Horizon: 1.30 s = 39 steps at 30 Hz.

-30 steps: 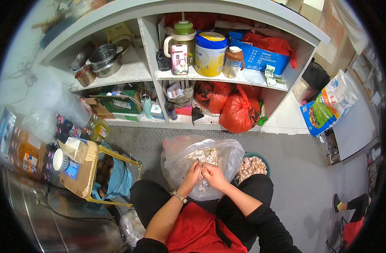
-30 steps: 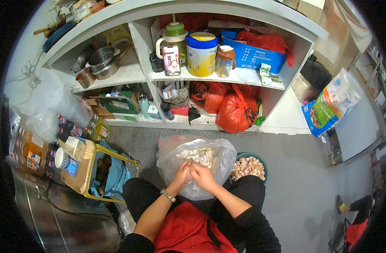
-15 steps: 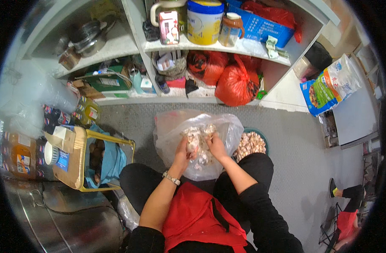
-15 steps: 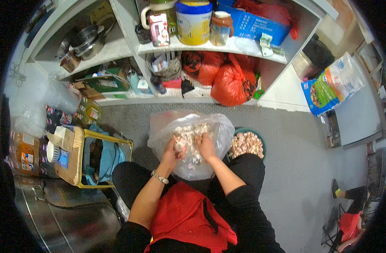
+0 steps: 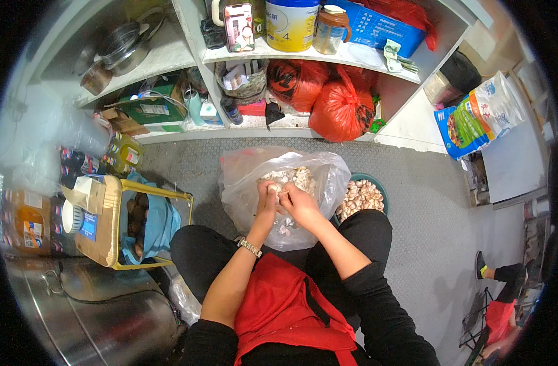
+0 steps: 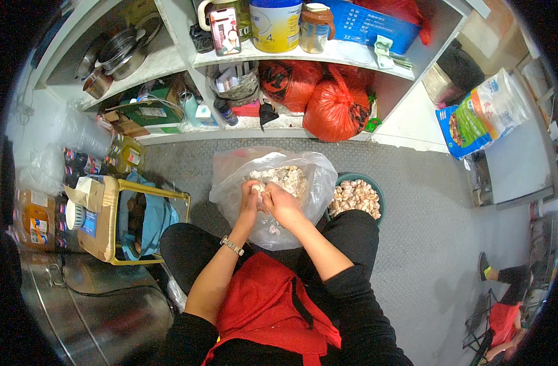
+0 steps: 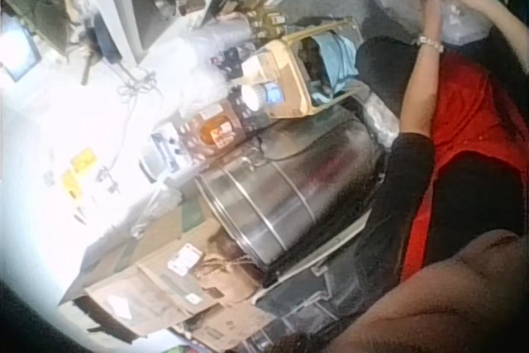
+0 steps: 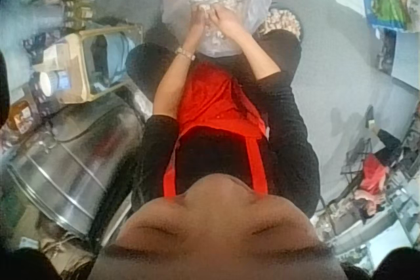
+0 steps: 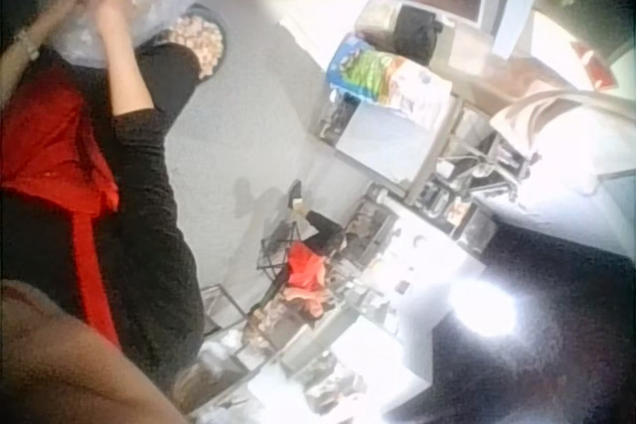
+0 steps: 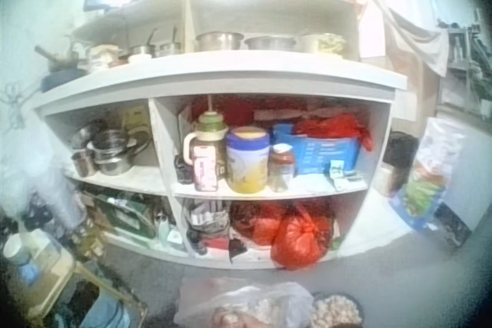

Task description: The person sits on the floor and peels garlic cloves by hand, separating the skins and placing the peeled cloves into a nearby bowl. The task continues repeatedly with the same method.

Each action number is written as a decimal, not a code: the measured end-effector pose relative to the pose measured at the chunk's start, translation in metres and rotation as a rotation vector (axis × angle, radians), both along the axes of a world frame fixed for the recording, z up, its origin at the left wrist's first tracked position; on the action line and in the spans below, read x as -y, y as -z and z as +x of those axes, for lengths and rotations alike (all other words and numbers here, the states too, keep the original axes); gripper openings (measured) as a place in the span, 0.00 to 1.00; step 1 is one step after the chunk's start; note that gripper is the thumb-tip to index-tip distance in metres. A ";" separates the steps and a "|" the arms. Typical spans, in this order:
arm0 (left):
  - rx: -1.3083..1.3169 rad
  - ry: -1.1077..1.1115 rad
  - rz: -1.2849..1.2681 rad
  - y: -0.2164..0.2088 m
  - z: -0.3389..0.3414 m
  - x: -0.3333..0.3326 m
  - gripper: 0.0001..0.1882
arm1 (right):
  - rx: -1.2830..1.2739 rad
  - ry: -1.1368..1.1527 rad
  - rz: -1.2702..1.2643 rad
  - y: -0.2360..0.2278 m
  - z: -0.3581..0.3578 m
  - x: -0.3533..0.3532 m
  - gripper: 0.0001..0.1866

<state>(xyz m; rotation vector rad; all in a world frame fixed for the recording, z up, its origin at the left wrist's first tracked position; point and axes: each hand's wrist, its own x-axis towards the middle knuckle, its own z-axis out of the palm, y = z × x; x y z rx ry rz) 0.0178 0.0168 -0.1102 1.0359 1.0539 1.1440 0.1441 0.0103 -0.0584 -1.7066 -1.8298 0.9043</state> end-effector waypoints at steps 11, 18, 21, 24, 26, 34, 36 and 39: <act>0.079 0.090 -0.384 -0.018 -0.005 -0.002 0.18 | -0.728 0.222 -0.170 0.021 -0.002 -0.001 0.09; 0.390 0.184 -0.415 -0.028 -0.012 -0.001 0.24 | -0.166 0.296 -0.071 0.047 0.023 -0.020 0.12; 0.251 0.085 -0.482 -0.026 -0.007 -0.003 0.23 | 0.109 0.240 -0.111 0.044 0.021 -0.011 0.18; 0.071 0.018 -0.433 -0.016 -0.003 -0.006 0.22 | 0.070 0.156 -0.101 0.024 0.015 -0.007 0.18; 0.016 0.032 -0.387 -0.008 -0.003 -0.006 0.20 | 0.091 0.073 -0.082 0.010 0.011 -0.004 0.17; -0.244 0.039 -0.118 0.002 0.000 0.003 0.17 | 0.261 0.047 0.051 0.014 -0.003 -0.005 0.10; -0.379 0.054 -0.066 0.000 0.002 0.005 0.17 | 0.275 0.045 0.114 0.020 -0.002 -0.004 0.09; -0.331 0.038 -0.131 -0.004 0.003 0.004 0.18 | 0.278 0.054 0.179 0.025 0.001 -0.004 0.09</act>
